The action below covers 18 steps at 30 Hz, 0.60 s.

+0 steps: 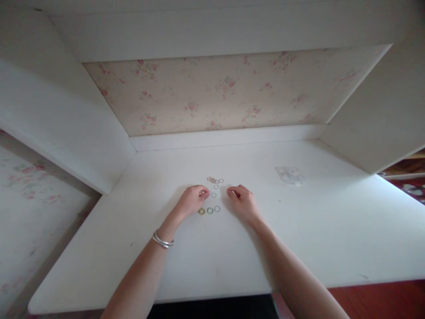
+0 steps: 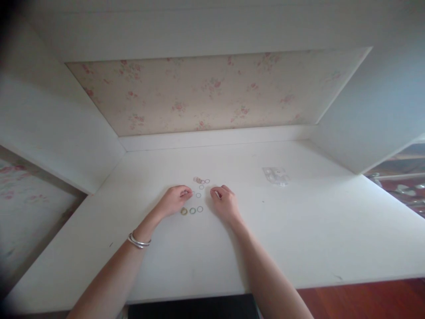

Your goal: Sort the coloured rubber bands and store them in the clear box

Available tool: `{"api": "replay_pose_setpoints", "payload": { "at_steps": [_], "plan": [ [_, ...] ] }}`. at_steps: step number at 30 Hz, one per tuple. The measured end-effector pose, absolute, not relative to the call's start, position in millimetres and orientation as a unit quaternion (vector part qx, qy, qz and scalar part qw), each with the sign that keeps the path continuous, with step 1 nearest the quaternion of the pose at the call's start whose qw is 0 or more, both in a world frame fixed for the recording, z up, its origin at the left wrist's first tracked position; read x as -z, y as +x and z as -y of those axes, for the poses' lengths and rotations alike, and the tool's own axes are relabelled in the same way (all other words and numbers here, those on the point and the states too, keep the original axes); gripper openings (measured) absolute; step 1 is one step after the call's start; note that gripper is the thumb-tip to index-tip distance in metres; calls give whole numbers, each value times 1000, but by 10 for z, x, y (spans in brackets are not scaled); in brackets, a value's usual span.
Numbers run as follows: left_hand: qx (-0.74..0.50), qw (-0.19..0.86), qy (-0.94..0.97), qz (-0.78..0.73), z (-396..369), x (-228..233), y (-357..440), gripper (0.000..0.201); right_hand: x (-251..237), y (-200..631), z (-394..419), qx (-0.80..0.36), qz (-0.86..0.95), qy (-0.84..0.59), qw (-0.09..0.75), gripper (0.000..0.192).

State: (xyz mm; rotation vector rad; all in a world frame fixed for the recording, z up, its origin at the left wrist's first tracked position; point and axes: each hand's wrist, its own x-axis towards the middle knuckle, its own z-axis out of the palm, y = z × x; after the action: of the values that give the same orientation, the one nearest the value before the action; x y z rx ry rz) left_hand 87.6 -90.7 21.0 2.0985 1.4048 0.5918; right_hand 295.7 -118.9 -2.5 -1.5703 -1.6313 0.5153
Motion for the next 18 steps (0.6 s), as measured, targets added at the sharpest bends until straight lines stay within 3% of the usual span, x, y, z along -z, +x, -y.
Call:
{"api": "replay_pose_setpoints", "payload": {
  "at_steps": [8,18],
  "plan": [
    [-129,225,850,-459,1176,-482,1024,17,39,2954,1190,-202,651,-618,393,30],
    [-96,201,870,-440,1208,-401,1098,21,73,2949,1178,-195,658,-613,391,26]
  ]
}}
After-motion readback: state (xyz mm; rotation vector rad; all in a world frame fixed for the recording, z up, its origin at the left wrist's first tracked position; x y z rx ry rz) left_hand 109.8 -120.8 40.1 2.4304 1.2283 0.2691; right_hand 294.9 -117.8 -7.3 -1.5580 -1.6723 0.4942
